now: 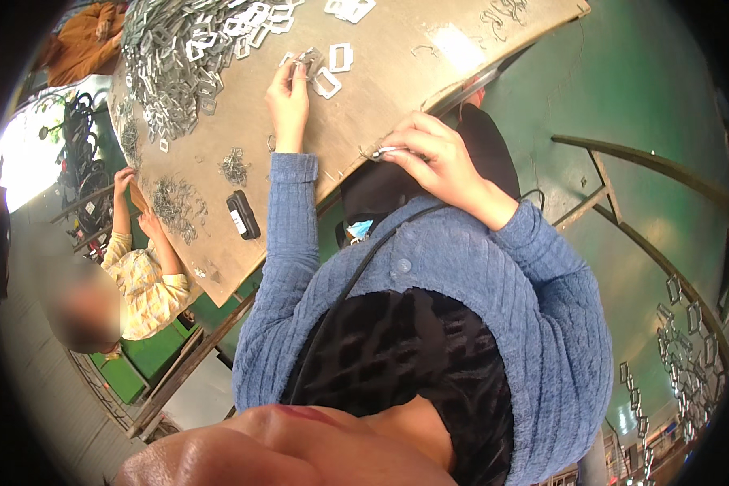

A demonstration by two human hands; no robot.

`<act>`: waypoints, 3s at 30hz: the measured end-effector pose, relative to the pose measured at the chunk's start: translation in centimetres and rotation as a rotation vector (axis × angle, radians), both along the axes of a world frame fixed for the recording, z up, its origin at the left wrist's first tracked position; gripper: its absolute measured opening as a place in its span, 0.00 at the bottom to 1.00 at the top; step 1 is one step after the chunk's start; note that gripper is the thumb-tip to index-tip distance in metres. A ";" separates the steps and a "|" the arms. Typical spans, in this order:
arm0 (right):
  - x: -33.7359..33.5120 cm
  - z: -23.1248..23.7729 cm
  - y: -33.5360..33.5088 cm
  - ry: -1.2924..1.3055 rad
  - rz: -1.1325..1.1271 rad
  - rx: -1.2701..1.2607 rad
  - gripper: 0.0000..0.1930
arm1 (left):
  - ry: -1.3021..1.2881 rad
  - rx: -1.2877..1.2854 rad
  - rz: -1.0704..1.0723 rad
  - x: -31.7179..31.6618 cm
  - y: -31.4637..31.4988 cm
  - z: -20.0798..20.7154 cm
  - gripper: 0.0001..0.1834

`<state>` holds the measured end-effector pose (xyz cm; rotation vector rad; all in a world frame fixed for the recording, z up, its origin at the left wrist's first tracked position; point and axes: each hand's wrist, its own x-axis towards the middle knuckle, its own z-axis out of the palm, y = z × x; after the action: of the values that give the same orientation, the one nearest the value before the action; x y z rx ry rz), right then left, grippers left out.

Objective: The person picks up a small metal bracket and a wire hook from a table, joins them together by hand, and then hangs the assembled piece onto a chain rack.

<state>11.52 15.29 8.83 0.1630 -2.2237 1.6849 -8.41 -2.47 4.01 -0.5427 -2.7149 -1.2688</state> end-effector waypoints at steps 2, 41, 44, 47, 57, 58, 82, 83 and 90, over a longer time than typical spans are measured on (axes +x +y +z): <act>-0.3 0.0 -0.1 0.011 0.001 0.010 0.06 | 0.352 -0.134 -0.008 0.3 -0.7 -0.3 0.11; 0.2 -1.4 -1.3 0.043 0.006 0.048 0.06 | -0.987 0.943 -0.212 12.0 -1.2 5.4 0.17; 0.3 -1.3 -1.4 0.035 0.007 0.065 0.06 | -0.969 1.024 -0.270 13.1 -0.6 5.8 0.17; 0.5 -1.6 -1.3 0.014 -0.001 0.059 0.06 | -0.942 1.075 -0.258 13.8 -0.2 6.3 0.17; 0.6 -1.7 -1.0 -0.002 0.018 0.020 0.05 | -0.888 1.124 -0.243 14.1 -0.2 6.2 0.14; 0.5 -1.9 -1.0 -0.005 0.015 0.021 0.05 | -0.853 1.090 -0.228 13.9 -0.1 6.2 0.14; 0.5 -1.5 -0.6 -0.040 0.075 0.044 0.07 | -0.468 0.945 -0.311 13.4 -0.5 6.7 0.19; 0.6 -1.6 -0.6 -0.035 0.071 0.049 0.07 | -0.438 0.904 -0.269 13.5 -0.6 6.6 0.20; 0.5 -1.8 -0.5 -0.025 0.078 0.049 0.06 | -0.430 0.856 -0.155 13.6 -0.7 7.0 0.16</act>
<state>12.04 14.76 7.00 0.2450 -2.3064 1.6817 5.15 -3.18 10.98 -0.3954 -2.0590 -2.6007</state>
